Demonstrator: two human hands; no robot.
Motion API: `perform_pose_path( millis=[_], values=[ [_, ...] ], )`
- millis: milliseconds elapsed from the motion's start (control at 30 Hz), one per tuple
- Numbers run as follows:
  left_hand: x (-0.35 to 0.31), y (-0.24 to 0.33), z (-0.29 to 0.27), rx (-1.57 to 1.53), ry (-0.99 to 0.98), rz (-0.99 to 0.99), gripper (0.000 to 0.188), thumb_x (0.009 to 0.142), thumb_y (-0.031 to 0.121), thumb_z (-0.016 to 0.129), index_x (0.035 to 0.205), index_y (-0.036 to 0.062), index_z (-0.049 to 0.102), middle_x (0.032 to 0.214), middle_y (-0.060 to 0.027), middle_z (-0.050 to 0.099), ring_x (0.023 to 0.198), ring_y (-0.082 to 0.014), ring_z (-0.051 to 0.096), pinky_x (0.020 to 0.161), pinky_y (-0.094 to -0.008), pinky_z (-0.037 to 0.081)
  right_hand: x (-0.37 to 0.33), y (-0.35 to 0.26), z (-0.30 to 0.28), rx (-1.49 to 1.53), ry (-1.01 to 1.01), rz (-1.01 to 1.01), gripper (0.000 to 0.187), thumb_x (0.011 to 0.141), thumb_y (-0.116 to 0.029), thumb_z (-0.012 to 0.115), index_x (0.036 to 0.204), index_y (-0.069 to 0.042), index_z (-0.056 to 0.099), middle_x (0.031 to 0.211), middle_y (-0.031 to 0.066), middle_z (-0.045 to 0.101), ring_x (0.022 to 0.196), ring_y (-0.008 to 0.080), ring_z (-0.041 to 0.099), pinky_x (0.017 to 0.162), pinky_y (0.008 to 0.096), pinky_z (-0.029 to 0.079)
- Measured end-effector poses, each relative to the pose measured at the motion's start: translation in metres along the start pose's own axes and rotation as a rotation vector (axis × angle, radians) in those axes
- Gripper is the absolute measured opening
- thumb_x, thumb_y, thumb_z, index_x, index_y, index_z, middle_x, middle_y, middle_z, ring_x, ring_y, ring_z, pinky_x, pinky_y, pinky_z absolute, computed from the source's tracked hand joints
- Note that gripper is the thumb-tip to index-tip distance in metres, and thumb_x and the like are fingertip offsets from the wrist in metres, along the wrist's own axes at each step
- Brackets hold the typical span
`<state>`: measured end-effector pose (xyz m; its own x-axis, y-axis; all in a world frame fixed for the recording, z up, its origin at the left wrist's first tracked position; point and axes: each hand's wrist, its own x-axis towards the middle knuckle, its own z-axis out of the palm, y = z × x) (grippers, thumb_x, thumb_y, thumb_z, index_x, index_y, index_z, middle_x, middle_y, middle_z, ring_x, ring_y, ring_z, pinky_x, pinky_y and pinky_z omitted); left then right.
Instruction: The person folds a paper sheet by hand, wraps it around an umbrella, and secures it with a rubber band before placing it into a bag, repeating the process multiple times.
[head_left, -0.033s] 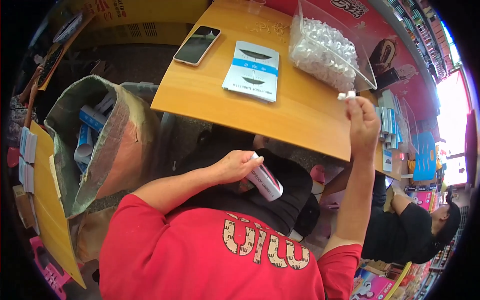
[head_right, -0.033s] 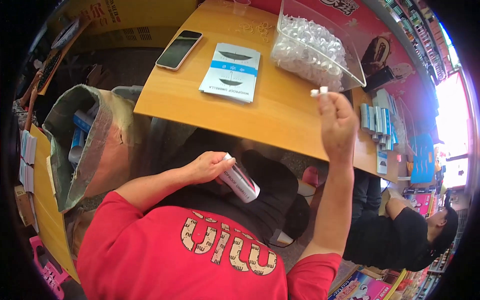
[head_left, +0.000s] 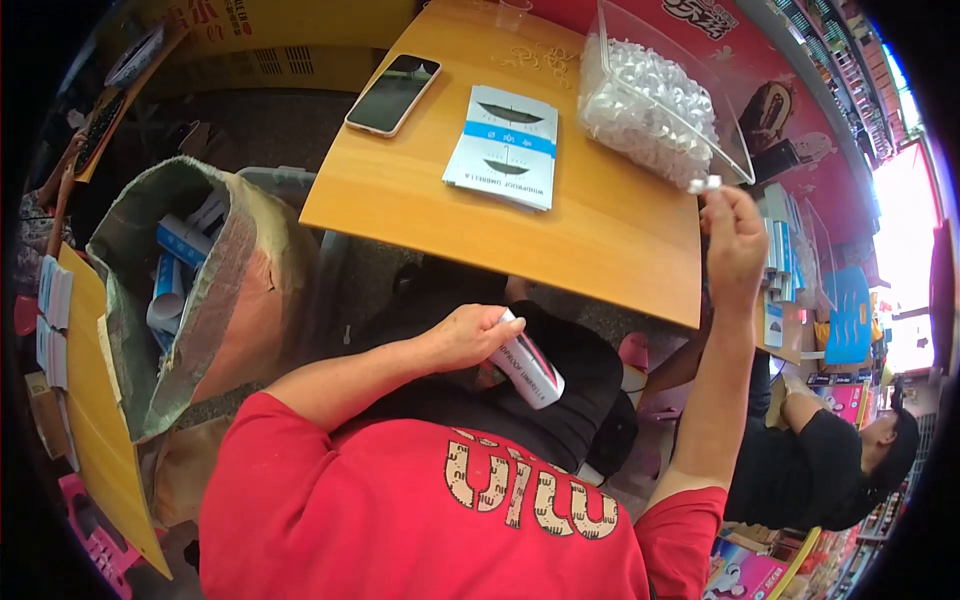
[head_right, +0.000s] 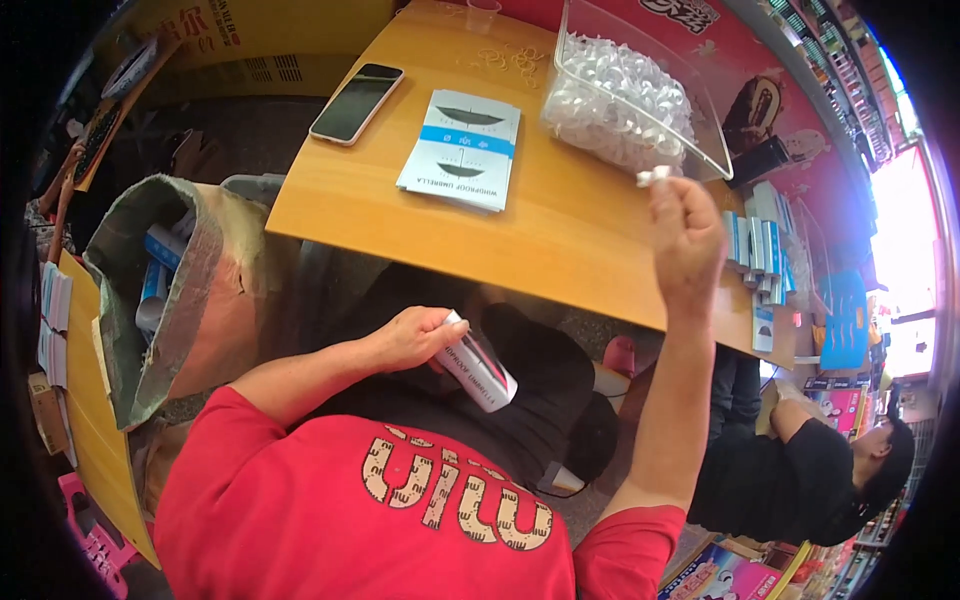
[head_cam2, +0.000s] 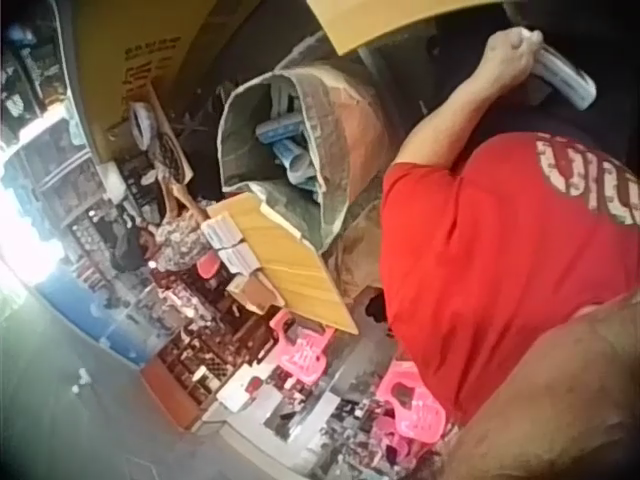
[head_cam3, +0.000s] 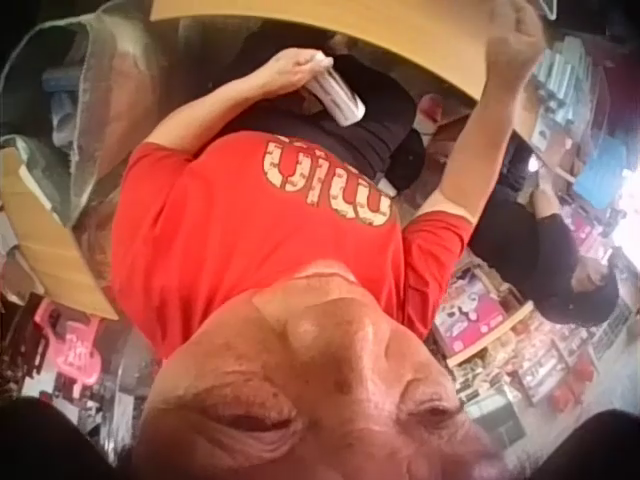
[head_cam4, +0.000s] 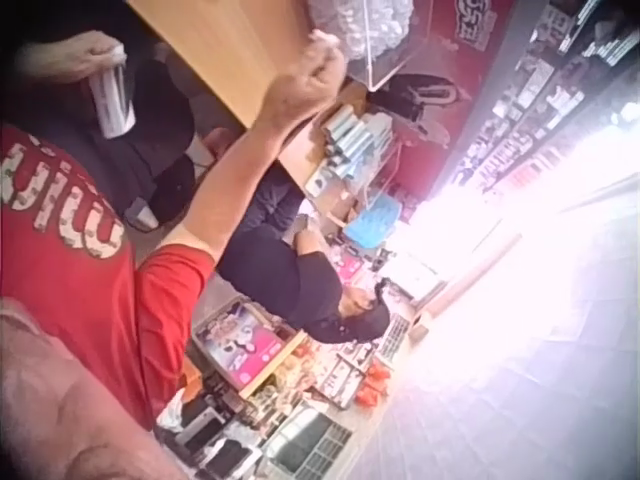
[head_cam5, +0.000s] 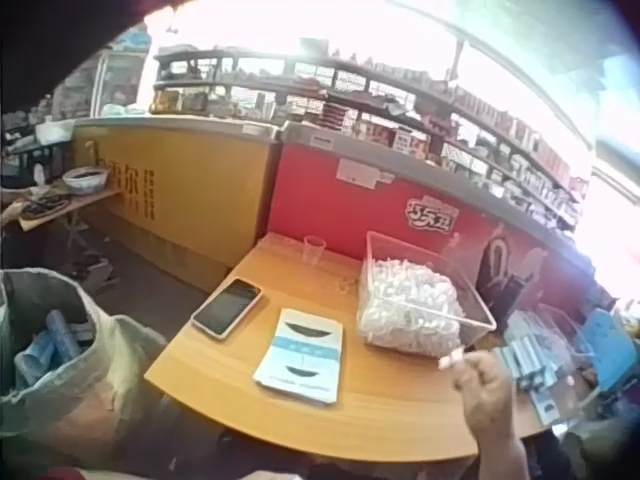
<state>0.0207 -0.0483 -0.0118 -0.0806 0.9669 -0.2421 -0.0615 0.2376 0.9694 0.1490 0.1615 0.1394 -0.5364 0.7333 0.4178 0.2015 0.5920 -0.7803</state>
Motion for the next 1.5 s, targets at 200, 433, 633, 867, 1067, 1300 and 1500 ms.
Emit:
perform_pose_path(
  millis=[200,433,633,867,1067,1300,1500],
  values=[
    [0.006,0.005,-0.013,-0.291,-0.047,-0.158,0.024,0.084,0.024,0.049,0.087,0.0012,0.055,0.075,-0.0064,0.059,0.064,-0.0128,0.057,0.053,-0.0254,0.048,0.11,0.034,-0.002,-0.274,0.216,-0.134,0.021,0.078,-0.013,0.053,0.092,0.002,0.056,0.077,0.0046,0.058,0.07,0.007,0.05,0.063,0.019,0.04],
    [0.018,0.035,-0.028,-0.565,0.181,0.101,0.033,0.088,0.026,0.041,0.106,-0.0006,0.05,0.092,-0.0062,0.056,0.082,-0.0123,0.054,0.07,-0.0243,0.046,0.046,0.042,0.026,-0.112,-0.112,0.088,0.041,0.073,-0.022,0.058,0.105,0.002,0.047,0.098,0.0122,0.052,0.094,0.0228,0.049,0.083,0.0333,0.037],
    [0.038,0.033,0.008,-0.404,0.174,0.291,0.03,0.089,0.024,0.039,0.097,-0.001,0.054,0.085,-0.0025,0.056,0.078,-0.0078,0.049,0.071,-0.0218,0.041,-0.069,0.029,0.065,-0.334,-0.317,-0.077,0.057,0.073,-0.019,0.057,0.12,0.0,0.031,0.124,0.0172,0.031,0.116,0.0284,0.029,0.096,0.0355,0.023],
    [0.012,0.045,0.018,-0.166,0.179,0.262,0.031,0.09,0.023,0.037,0.102,-0.0021,0.052,0.097,-0.0035,0.054,0.093,-0.0086,0.047,0.084,-0.0226,0.036,-0.102,0.052,0.034,0.072,-0.163,0.111,0.053,0.077,-0.016,0.054,0.121,0.001,0.029,0.118,0.016,0.034,0.109,0.0237,0.033,0.092,0.0325,0.026],
    [0.003,0.057,0.03,-0.58,0.11,0.193,0.028,0.088,0.022,0.04,0.105,0.0005,0.046,0.091,-0.0065,0.055,0.086,-0.0127,0.052,0.077,-0.0278,0.044,-0.128,0.027,0.024,0.541,-0.09,0.256,0.038,0.08,-0.001,0.047,0.115,0.003,0.032,0.082,0.0045,0.051,0.076,0.008,0.047,0.072,0.02,0.038],
    [-0.03,0.06,0.013,-0.644,0.068,0.07,0.024,0.085,0.02,0.047,0.096,0.0002,0.052,0.092,-0.0075,0.056,0.084,-0.0143,0.053,0.065,-0.0285,0.05,-0.144,0.015,0.023,0.716,-0.057,0.315,0.023,0.079,0.002,0.043,0.103,0.003,0.044,0.079,0.0021,0.05,0.071,0.0058,0.045,0.067,0.0165,0.035],
    [-0.135,0.105,-0.064,0.06,0.795,0.59,0.016,0.082,0.017,0.052,0.081,0.002,0.057,0.075,-0.0043,0.055,0.061,-0.0125,0.056,0.055,-0.0249,0.046,-0.144,0.004,0.02,0.669,-0.128,0.34,0.022,0.081,-0.005,0.046,0.102,0.002,0.045,0.073,0.0066,0.056,0.065,0.0114,0.053,0.065,0.0214,0.043]
  ],
)
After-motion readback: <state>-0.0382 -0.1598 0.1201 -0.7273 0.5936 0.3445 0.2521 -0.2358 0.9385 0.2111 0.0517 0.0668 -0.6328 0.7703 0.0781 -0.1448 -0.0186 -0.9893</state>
